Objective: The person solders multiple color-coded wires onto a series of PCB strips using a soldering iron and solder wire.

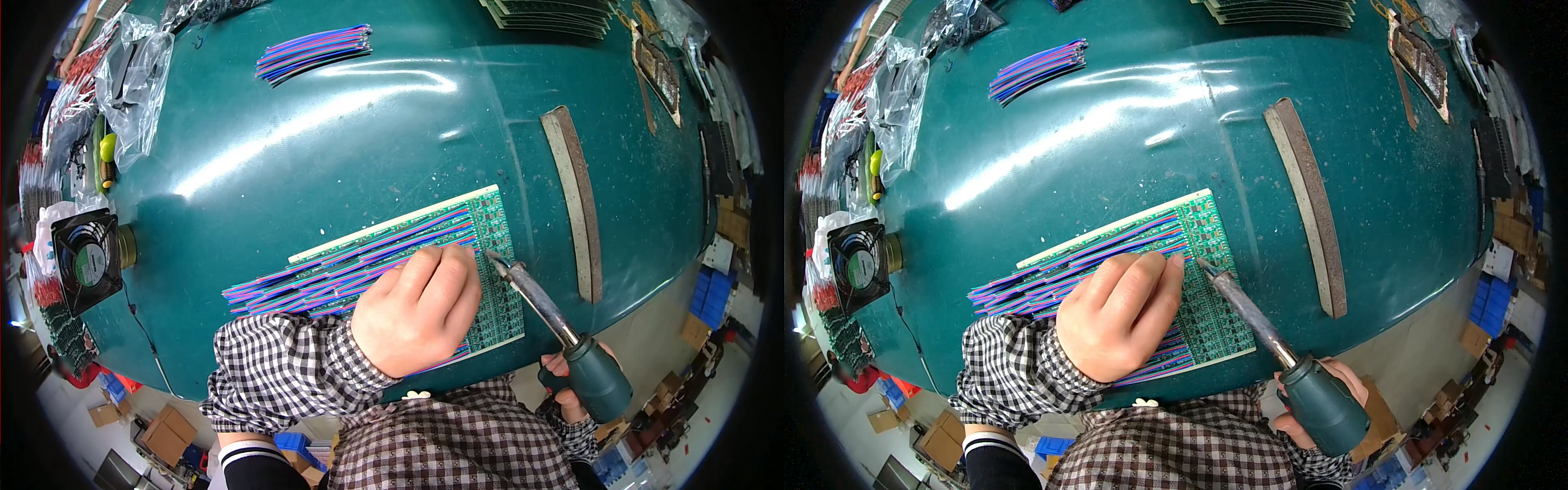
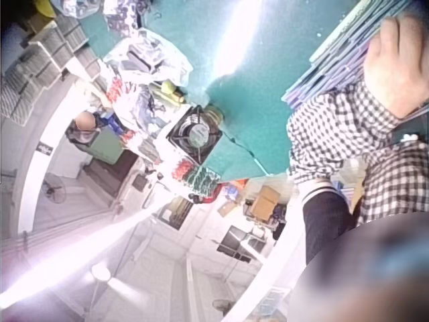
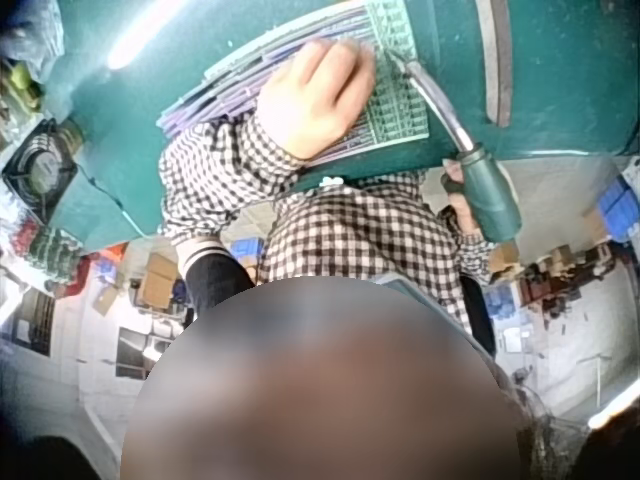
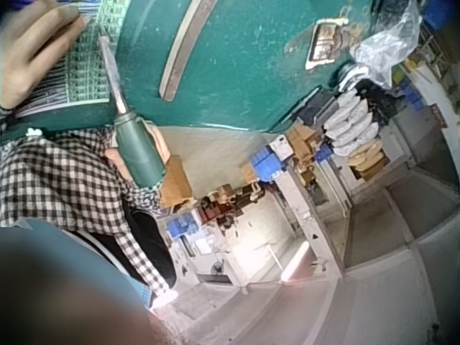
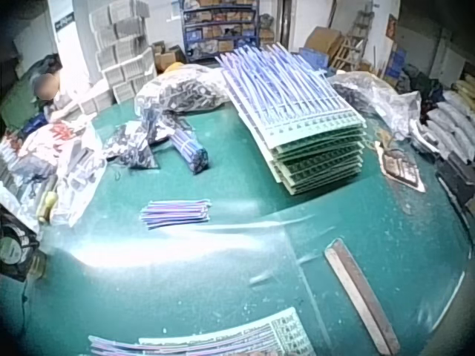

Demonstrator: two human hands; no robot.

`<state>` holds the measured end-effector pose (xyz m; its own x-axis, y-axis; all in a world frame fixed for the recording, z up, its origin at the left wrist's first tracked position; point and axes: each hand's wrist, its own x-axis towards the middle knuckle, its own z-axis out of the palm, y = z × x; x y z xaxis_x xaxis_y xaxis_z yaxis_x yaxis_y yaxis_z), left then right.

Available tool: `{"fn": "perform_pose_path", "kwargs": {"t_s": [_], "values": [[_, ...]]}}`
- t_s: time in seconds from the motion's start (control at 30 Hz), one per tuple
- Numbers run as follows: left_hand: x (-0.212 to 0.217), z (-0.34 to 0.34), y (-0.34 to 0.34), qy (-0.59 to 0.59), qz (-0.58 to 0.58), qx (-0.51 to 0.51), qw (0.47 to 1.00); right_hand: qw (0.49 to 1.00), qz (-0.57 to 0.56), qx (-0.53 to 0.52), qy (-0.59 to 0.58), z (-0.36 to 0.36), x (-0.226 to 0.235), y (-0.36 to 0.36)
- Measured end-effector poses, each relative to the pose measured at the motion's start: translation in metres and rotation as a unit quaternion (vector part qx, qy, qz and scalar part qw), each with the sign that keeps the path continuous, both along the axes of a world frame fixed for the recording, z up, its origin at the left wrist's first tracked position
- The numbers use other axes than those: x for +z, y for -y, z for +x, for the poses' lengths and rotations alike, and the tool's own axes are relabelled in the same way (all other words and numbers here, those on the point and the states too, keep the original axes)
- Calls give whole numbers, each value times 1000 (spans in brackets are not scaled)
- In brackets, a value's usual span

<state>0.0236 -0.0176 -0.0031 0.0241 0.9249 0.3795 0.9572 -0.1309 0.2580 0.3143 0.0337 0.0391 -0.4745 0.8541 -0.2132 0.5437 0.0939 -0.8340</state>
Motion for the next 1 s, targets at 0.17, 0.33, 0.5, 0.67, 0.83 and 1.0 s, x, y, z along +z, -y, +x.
{"fn": "perform_pose_path", "kwargs": {"t_s": [0.17,0.33,0.5,0.67,0.83,1.0], "values": [[5,1,-1,8,-10,4,1000,1000,-19,-3,-9,-2,1,-2],[7,1,-1,24,-20,11,999,1000,-7,4,-21,-2,-1,-3],[5,1,-1,30,-12,10,999,1000,-8,15,-7,0,-1,-4],[3,1,0,12,-10,4,1000,1000,-19,2,-12,2,-1,-3],[0,1,1,4,-2,-4,1000,1000,-7,20,-22,14,-8,1],[-1,1,2,4,4,-1,1000,993,-83,-13,-81,19,-10,7]]}}
